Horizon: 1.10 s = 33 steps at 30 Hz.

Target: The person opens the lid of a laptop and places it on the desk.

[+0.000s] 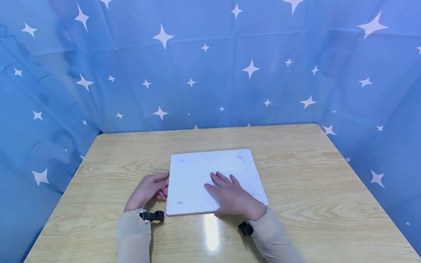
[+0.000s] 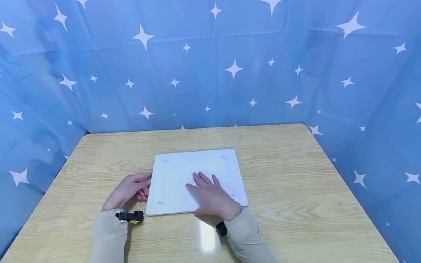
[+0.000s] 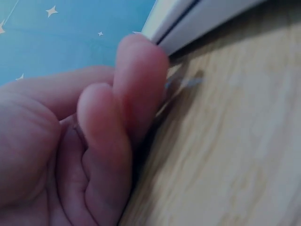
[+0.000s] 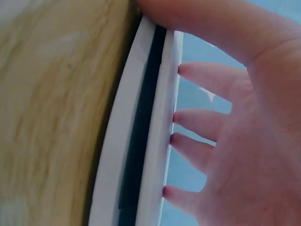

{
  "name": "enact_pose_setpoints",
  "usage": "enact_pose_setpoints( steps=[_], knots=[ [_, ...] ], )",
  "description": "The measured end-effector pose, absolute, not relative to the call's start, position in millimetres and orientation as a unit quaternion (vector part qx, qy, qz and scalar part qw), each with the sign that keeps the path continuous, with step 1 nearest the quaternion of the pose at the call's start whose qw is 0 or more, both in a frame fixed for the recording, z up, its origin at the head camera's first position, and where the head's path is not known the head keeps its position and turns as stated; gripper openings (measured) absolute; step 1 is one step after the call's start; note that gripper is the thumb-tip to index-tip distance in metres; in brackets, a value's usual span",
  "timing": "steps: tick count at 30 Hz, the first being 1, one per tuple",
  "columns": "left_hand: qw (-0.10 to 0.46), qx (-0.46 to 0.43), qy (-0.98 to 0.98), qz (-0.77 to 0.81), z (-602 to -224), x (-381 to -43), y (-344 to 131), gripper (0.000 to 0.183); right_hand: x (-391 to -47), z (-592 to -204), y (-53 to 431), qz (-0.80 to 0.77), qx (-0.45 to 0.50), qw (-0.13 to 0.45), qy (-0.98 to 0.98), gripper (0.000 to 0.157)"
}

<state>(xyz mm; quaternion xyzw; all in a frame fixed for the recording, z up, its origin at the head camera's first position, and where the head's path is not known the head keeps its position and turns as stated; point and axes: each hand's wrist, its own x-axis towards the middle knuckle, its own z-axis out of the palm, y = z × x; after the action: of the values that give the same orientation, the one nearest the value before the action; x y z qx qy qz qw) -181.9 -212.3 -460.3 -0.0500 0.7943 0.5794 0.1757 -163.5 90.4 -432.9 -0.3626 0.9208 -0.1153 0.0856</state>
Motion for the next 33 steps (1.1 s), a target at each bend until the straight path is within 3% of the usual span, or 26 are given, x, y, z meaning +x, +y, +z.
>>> enact_pose_setpoints(
  steps=[25,33],
  knots=[
    [0.181,-0.057,0.81,0.555,-460.0,-178.5,-212.6,0.045,-164.6,-421.8,93.3,-0.142,-0.397,0.092,0.902,0.065],
    [0.182,-0.062,0.819,0.541,-458.9,-177.5,-210.6,0.049,-163.2,-417.5,93.1,-0.135,-0.411,0.067,0.899,0.058]
  ],
)
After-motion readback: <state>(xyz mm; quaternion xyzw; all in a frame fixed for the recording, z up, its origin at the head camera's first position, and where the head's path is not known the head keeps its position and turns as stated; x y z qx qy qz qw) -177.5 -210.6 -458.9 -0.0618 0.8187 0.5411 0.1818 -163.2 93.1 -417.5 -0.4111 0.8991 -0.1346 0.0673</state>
